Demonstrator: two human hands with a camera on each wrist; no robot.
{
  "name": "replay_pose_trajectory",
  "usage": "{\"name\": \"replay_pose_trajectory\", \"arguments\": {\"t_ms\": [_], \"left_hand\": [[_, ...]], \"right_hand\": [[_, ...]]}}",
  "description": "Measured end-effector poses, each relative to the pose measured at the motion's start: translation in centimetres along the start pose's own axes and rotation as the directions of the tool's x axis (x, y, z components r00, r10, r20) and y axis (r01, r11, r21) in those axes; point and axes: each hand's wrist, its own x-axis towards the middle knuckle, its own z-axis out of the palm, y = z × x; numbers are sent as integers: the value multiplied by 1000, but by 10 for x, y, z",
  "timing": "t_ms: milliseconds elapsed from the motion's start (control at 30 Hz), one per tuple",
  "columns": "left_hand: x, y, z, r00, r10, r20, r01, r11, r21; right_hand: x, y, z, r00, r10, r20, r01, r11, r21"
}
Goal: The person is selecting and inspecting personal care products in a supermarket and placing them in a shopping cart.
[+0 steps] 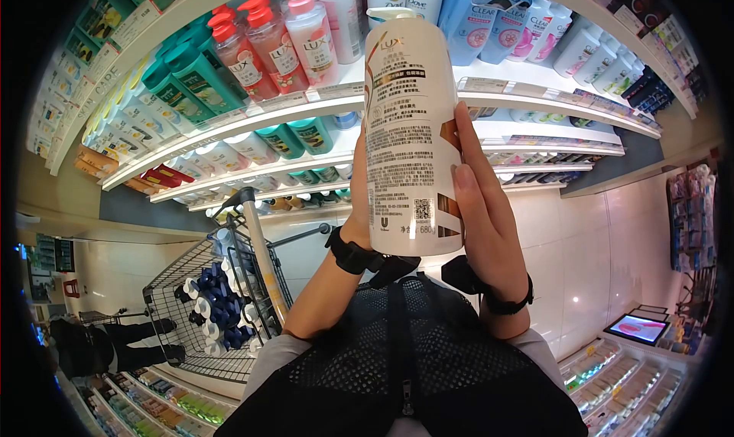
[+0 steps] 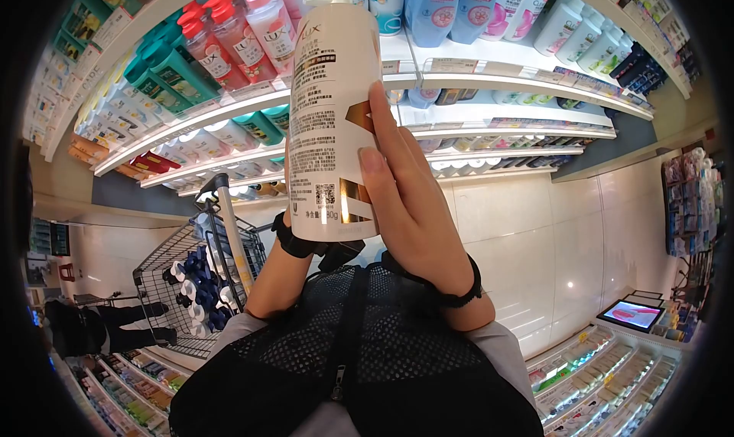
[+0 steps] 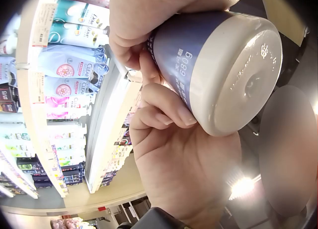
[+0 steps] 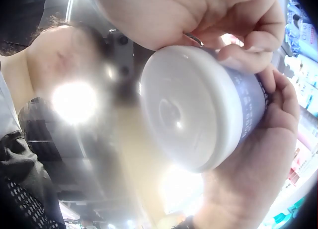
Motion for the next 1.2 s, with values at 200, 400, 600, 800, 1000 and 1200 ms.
{"name": "replay_pose_trajectory", "arguments": {"t_ms": [200, 400, 600, 800, 1000, 1200], "left_hand": [[2, 0, -4, 999, 40, 9, -40, 999, 26], [-1, -2, -5, 1000, 27, -7, -27, 1000, -15], [0, -1, -17, 1000, 17, 17, -16, 998, -66], [-2, -2, -9, 1000, -10, 8, 11, 997, -77], [-4, 0, 0, 999, 37, -1, -36, 995, 92], [-9, 10, 20, 992, 118, -46, -92, 923, 375]], "right_hand": [[1, 2, 1, 1000, -10, -2, 10, 1000, 25], [0, 3, 2, 999, -42, 0, 42, 999, -9], [-2, 1, 2, 998, -61, 1, 61, 997, -41], [-4, 4, 1, 998, -68, -3, 68, 997, -34], [-7, 3, 0, 999, -51, 0, 51, 999, -11], [-8, 1, -3, 998, 41, 54, -47, 991, 128]]}}
